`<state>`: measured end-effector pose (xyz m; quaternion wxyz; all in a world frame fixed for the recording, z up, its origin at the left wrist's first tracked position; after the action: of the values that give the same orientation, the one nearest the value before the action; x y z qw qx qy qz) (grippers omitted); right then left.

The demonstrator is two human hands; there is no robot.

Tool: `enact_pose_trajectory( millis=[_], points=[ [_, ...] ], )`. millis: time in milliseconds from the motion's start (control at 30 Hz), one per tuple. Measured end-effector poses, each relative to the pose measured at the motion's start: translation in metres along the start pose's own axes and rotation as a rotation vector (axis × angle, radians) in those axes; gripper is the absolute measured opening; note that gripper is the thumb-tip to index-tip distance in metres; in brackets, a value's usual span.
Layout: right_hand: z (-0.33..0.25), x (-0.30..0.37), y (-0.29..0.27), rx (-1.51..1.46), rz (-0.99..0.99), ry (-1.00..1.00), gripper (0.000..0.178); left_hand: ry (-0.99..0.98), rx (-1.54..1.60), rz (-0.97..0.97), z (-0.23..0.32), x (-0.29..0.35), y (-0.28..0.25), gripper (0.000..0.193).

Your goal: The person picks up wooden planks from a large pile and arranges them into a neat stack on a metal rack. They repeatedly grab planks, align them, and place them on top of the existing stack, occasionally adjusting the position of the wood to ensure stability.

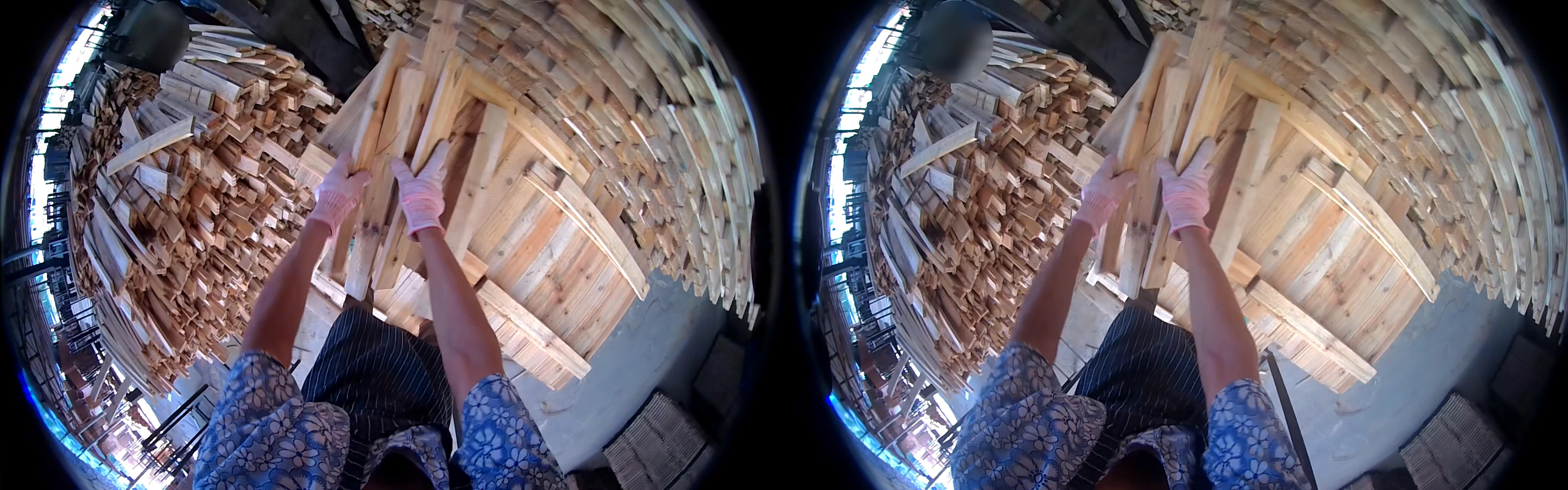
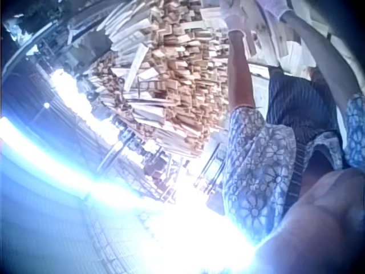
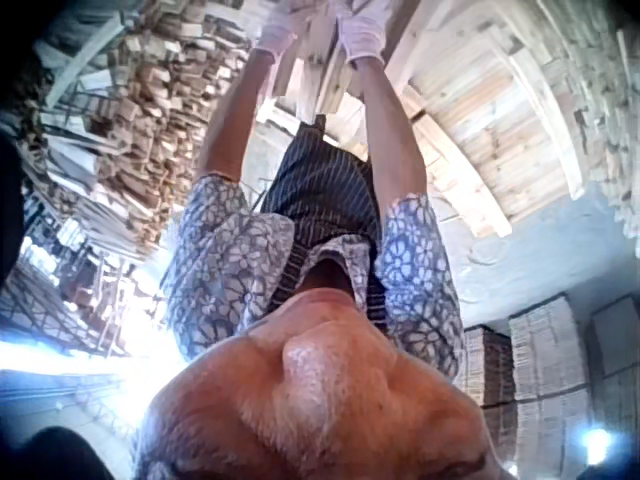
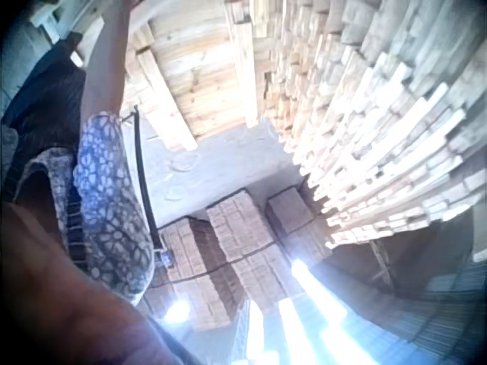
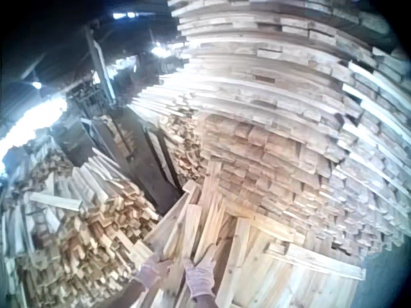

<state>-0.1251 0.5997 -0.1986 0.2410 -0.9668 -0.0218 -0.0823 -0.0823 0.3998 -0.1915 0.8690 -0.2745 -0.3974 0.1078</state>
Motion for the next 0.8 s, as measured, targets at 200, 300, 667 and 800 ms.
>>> enact_pose_trajectory(
  millis=[200, 300, 667, 800],
  points=[
    [-0.001, 0.012, -0.019, -0.27, -0.014, -0.063, 0.101, 0.27, -0.101, 0.359, -0.021, 0.045, -0.002, 0.075],
    [0.001, 0.012, -0.055, -0.177, 0.067, -0.049, 0.099, 0.037, -0.312, 0.225, -0.023, 0.048, 0.033, 0.082],
    [-0.061, -0.055, 0.003, 0.43, -0.008, 0.148, 0.091, 0.215, 0.112, 0.069, -0.025, 0.056, -0.06, 0.077],
    [-0.058, -0.026, 0.004, 0.377, 0.051, -0.017, 0.095, 0.409, -0.125, 0.249, 0.026, 0.003, -0.096, 0.071]
  ],
)
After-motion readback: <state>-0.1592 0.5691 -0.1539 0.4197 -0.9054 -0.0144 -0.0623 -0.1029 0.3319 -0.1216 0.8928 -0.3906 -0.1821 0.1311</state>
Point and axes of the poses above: each hand's wrist, its own x-axis away from the middle knuckle, its own y-axis out of the palm, z = x × y, the point moved 9 cm from there along -x, towards the middle knuckle, and after that the axes turned 12 degrees about -y, right-handed, at the moved point
